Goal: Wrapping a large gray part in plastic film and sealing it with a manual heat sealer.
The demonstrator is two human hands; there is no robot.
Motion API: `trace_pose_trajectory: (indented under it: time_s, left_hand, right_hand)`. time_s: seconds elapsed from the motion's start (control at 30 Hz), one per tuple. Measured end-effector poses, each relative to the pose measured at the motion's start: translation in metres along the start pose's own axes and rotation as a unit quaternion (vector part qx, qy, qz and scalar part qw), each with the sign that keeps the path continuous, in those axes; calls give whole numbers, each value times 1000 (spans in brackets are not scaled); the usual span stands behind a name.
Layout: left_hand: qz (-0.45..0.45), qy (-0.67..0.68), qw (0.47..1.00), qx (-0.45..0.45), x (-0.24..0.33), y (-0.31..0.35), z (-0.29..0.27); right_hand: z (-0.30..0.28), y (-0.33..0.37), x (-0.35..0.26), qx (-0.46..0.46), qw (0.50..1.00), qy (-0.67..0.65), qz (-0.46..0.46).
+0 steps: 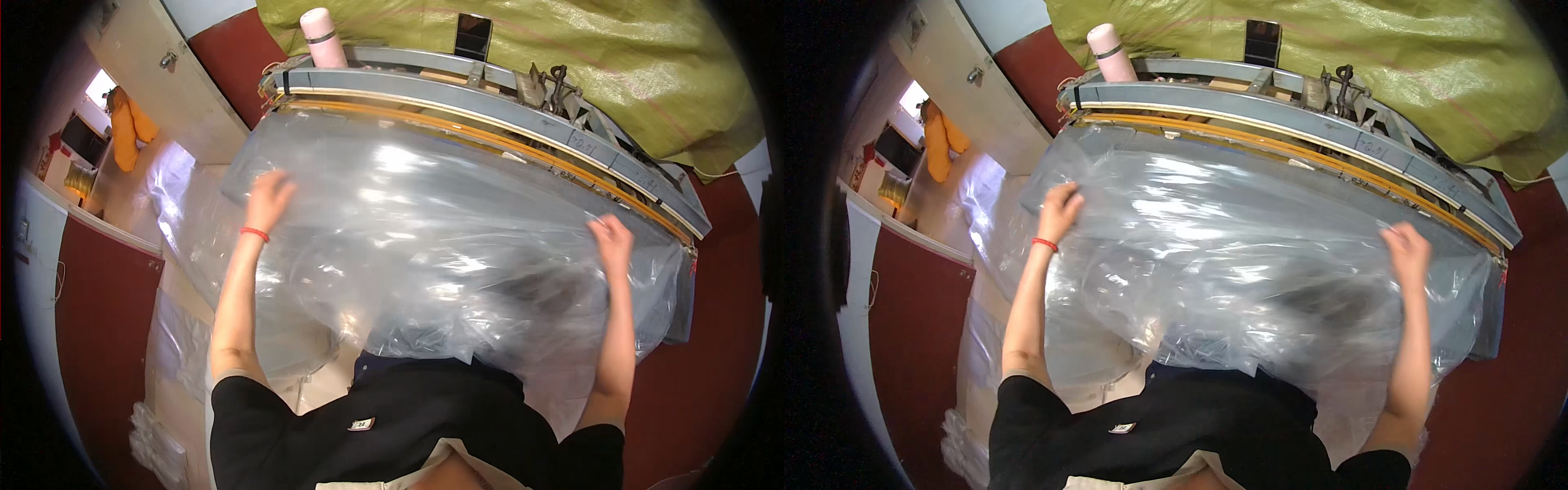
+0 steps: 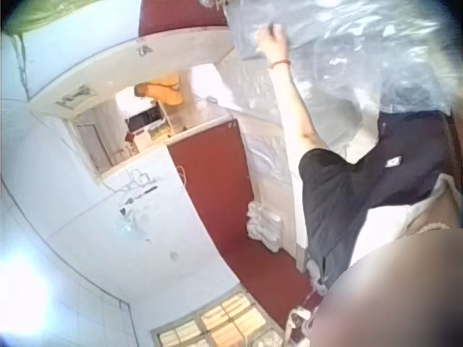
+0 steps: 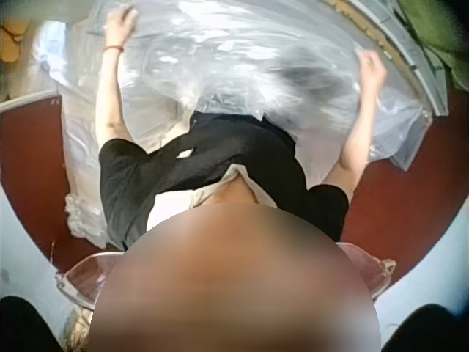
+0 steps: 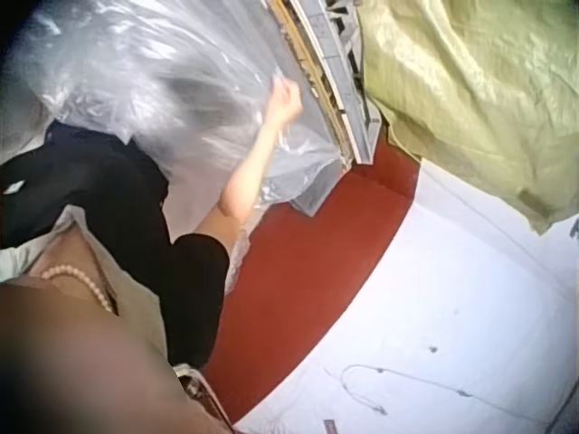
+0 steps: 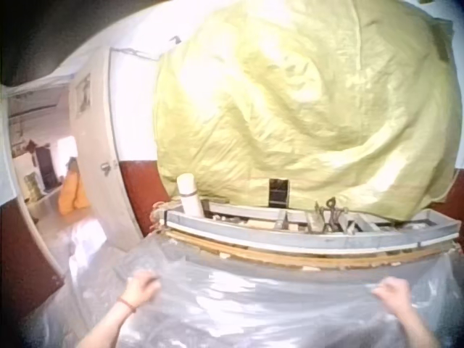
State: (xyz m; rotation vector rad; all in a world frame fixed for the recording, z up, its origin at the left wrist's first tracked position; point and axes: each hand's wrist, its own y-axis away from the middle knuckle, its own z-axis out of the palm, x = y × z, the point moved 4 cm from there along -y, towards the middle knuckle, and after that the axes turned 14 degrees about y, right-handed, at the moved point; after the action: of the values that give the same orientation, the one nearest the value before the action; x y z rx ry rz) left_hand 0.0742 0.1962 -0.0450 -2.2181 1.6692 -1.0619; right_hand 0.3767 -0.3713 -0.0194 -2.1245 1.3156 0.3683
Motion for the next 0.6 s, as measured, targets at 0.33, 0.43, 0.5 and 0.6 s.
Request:
trace_pose_trajectory:
  time_s: [0.33, 0.43, 0.5, 0.6]
  left_hand:
    - [97, 75, 981, -149, 157, 31, 42]
    - [44, 120, 991, -51, 138, -7, 50]
    - [43, 94, 994, 37, 116, -30, 63]
    - [-44, 84, 993, -73, 96, -57, 84]
  right_hand:
    - [-143, 122, 189, 101, 976, 146, 128]
    - [-147, 126, 200, 113, 972, 158, 129]
    - [-146, 126, 200, 118, 972, 158, 126]
    - [-146, 127, 194, 123, 968, 173, 133]
